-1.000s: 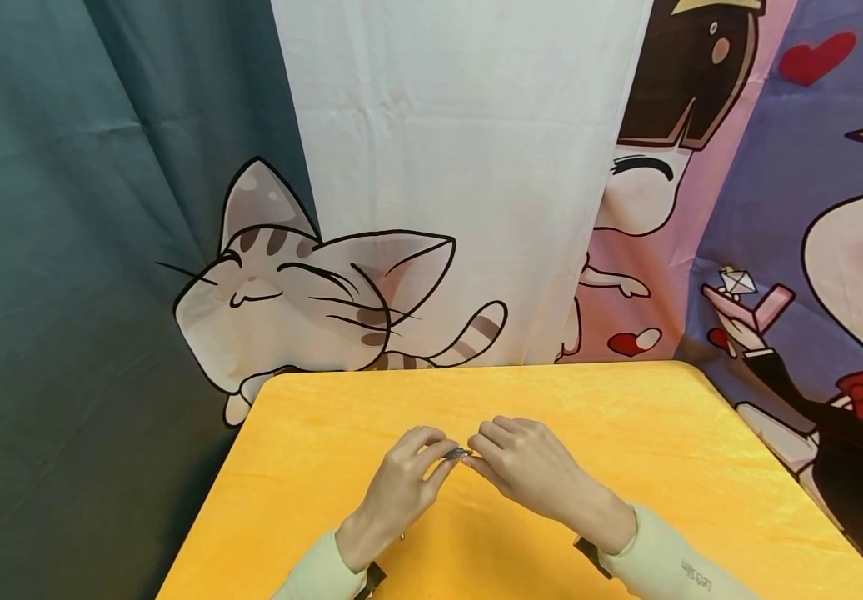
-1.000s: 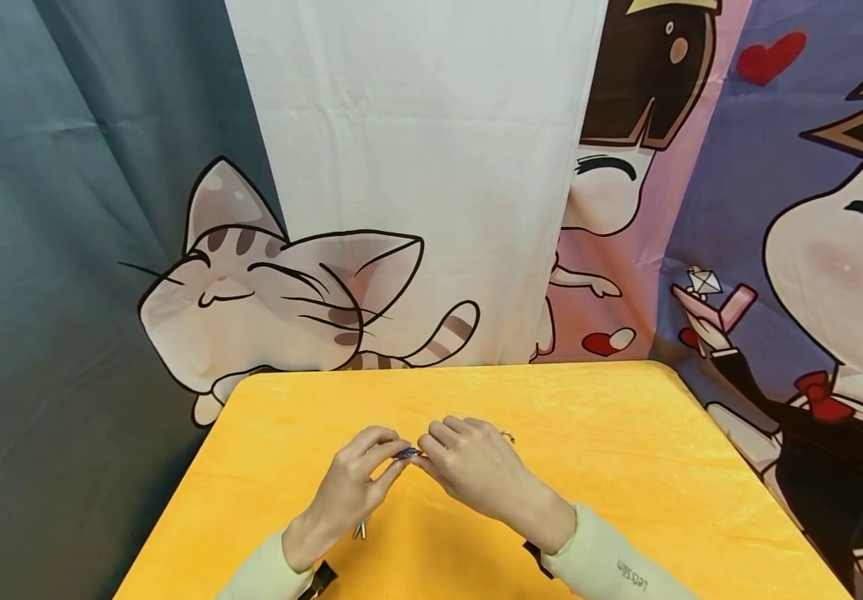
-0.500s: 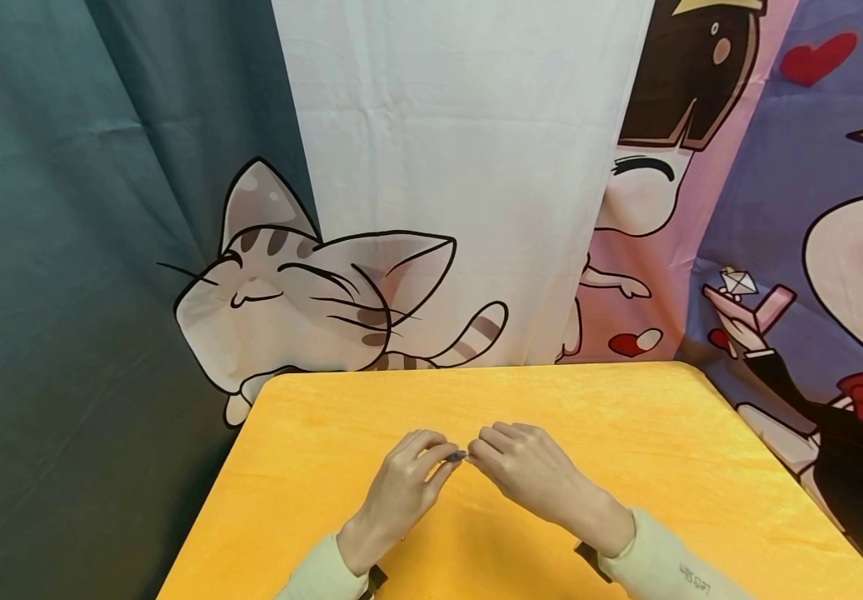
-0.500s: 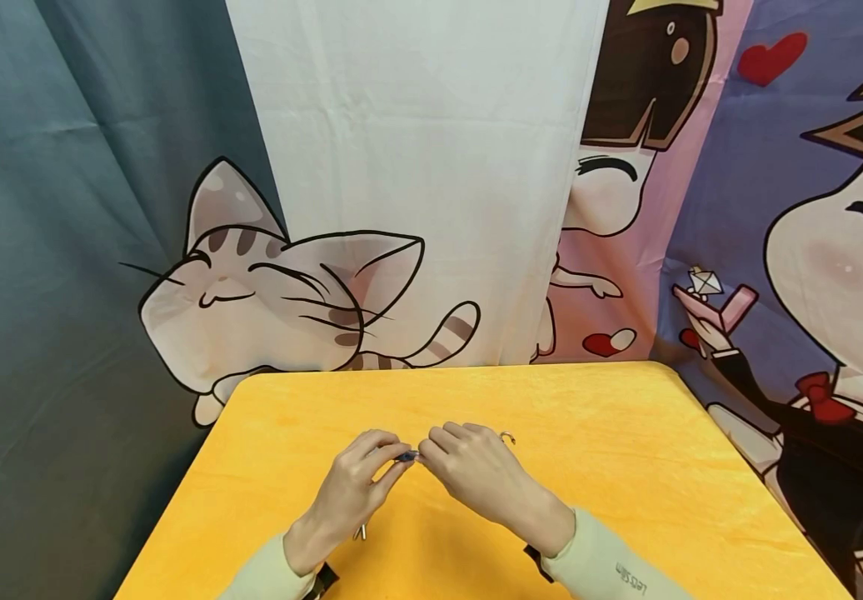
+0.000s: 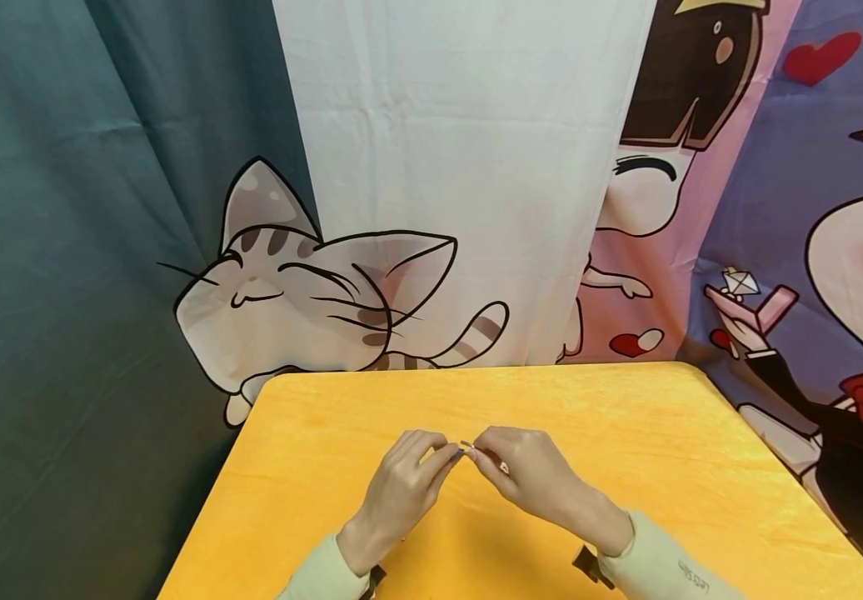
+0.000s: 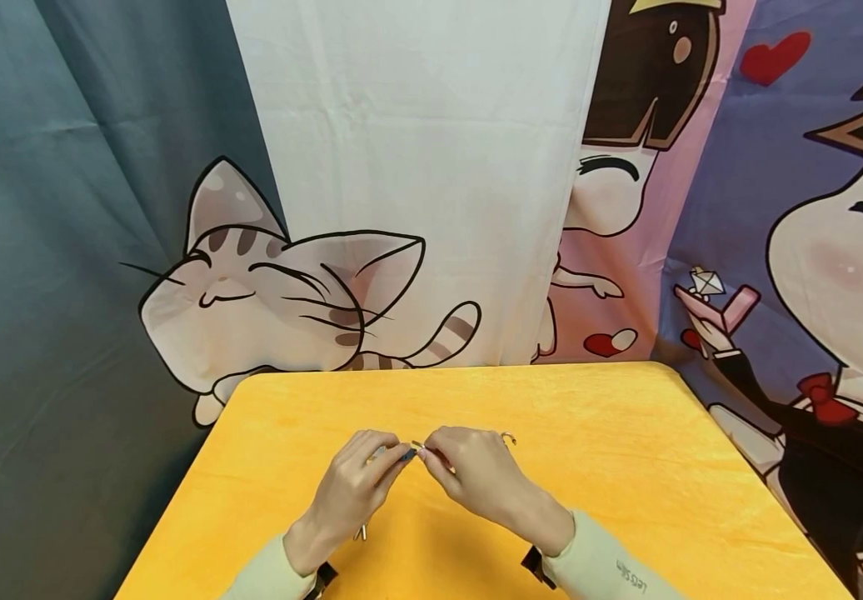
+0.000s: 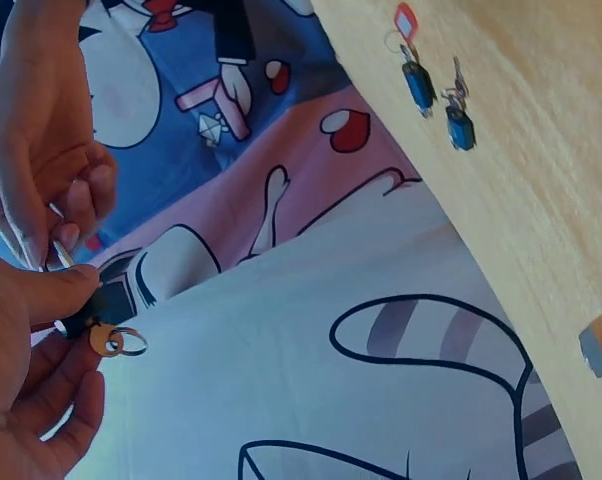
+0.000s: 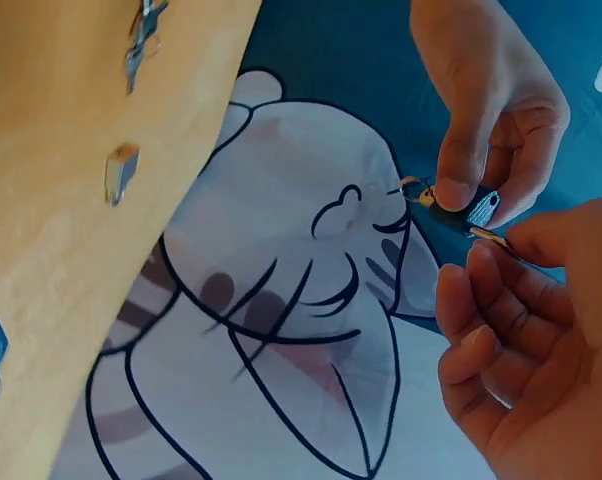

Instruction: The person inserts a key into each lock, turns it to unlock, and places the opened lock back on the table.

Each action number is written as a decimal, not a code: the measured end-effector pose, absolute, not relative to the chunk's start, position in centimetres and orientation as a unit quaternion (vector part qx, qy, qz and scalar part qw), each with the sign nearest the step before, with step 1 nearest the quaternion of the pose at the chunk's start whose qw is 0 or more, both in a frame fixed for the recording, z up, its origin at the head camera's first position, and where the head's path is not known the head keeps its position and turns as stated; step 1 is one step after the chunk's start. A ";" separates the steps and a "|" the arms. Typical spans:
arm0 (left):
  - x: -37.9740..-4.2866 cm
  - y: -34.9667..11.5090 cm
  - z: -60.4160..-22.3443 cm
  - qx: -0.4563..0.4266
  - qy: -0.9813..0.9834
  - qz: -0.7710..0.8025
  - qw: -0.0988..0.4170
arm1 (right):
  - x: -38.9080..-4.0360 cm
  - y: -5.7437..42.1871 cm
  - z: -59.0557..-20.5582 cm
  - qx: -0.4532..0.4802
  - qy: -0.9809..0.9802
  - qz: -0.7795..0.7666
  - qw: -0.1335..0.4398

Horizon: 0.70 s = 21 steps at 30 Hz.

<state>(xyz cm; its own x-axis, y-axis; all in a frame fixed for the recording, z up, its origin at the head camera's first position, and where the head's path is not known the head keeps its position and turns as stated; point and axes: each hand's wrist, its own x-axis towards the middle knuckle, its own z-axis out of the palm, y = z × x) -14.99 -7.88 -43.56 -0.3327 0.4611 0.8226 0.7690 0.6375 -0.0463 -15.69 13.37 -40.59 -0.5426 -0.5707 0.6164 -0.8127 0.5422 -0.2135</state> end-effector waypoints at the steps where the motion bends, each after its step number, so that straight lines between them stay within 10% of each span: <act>1: -15.0 -7.9 -43.6 -0.388 -0.794 -0.172 0.435 | -15.7 13.4 -40.6 0.403 -0.845 0.268 0.226; 21: -15.5 -7.9 -43.3 -0.428 -0.712 -0.109 0.546 | -16.0 14.4 -40.7 0.226 -0.690 0.637 -0.258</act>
<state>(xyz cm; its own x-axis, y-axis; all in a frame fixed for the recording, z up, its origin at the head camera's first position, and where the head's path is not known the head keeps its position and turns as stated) -15.50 -7.86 -43.30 -0.0376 0.4908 0.8705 0.7282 0.6100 -0.3124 -15.96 14.45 -40.74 -0.7643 -0.6413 -0.0679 0.0164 0.0859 -0.9962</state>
